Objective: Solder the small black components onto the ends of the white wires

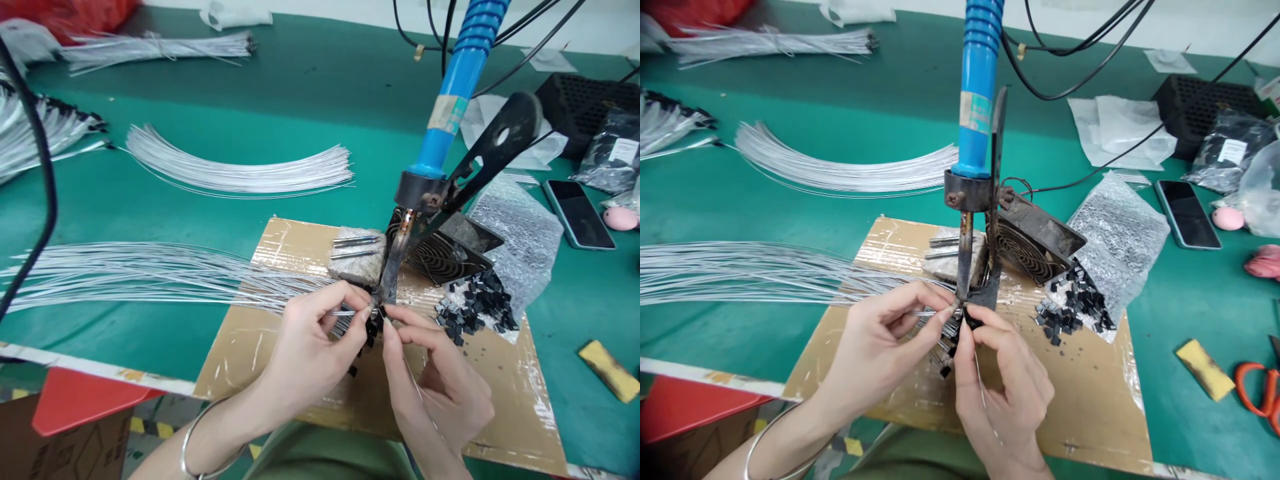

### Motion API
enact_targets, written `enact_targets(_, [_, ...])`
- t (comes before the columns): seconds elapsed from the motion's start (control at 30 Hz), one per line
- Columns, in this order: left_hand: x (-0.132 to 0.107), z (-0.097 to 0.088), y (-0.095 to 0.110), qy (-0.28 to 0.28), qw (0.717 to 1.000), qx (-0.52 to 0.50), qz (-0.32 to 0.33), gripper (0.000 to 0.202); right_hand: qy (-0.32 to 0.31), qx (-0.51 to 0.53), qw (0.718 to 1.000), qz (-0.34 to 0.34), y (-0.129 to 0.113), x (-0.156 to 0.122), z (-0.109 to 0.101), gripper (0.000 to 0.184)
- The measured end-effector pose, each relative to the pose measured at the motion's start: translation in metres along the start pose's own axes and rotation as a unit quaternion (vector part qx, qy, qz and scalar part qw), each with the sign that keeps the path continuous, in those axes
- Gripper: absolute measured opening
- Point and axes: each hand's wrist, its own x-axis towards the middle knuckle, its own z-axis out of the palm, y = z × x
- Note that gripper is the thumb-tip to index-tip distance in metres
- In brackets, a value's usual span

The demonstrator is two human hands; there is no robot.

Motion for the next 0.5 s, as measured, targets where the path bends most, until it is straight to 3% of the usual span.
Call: enact_targets(0.5, [-0.0025,-0.0002,-0.0031,-0.010,1.000,0.024,0.000,0.017,-0.007,0.001,1.000,-0.002,0.0006,0.0011,-0.0004,0.019])
